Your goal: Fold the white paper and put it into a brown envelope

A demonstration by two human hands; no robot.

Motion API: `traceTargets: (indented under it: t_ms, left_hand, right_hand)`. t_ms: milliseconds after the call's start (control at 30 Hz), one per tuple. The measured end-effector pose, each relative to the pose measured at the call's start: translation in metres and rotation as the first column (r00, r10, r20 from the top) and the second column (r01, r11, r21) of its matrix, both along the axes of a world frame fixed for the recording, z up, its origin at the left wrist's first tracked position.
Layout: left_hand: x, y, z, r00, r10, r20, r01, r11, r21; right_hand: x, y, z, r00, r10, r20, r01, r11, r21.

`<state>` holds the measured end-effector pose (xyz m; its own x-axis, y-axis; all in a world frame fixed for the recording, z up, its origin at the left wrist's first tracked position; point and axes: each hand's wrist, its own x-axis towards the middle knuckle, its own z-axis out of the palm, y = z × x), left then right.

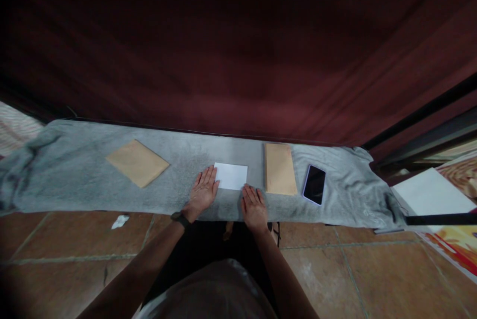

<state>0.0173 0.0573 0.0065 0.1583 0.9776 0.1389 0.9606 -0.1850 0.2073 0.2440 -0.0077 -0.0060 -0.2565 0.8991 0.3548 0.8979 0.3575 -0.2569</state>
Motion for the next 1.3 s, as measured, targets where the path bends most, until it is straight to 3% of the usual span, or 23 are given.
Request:
traceTargets:
  t_ms: [167,400,567,1000,1300]
  left_hand:
    - [0.004,-0.008,0.006,0.998,0.061,-0.022,-0.061,0.998,0.030]
    - [0.011,-0.012,0.013,0.990,-0.126,0.056,0.127,0.992,-0.014]
    - [0.013,-0.013,0.013,0.983,-0.180,0.037,0.182,0.981,-0.062]
    - [0.012,-0.013,0.006,0.994,-0.112,0.018,0.113,0.990,-0.082]
    - [0.004,-0.014,-0.003,0.997,-0.054,0.050,0.055,0.998,-0.016]
  right_hand:
    - [-0.002,0.001,0.002,1.000,-0.021,-0.018,0.021,1.000,-0.021]
    - [-0.038,0.016,0.011,0.996,0.084,0.010,-0.083,0.995,-0.063]
    - [-0.057,0.021,0.005,0.998,0.051,0.045,-0.049,0.998,-0.047]
    - [-0.035,0.017,-0.007,0.994,-0.098,0.056,0.098,0.995,-0.003]
    - [-0.034,0.017,-0.007,0.986,-0.155,0.056,0.156,0.988,-0.001]
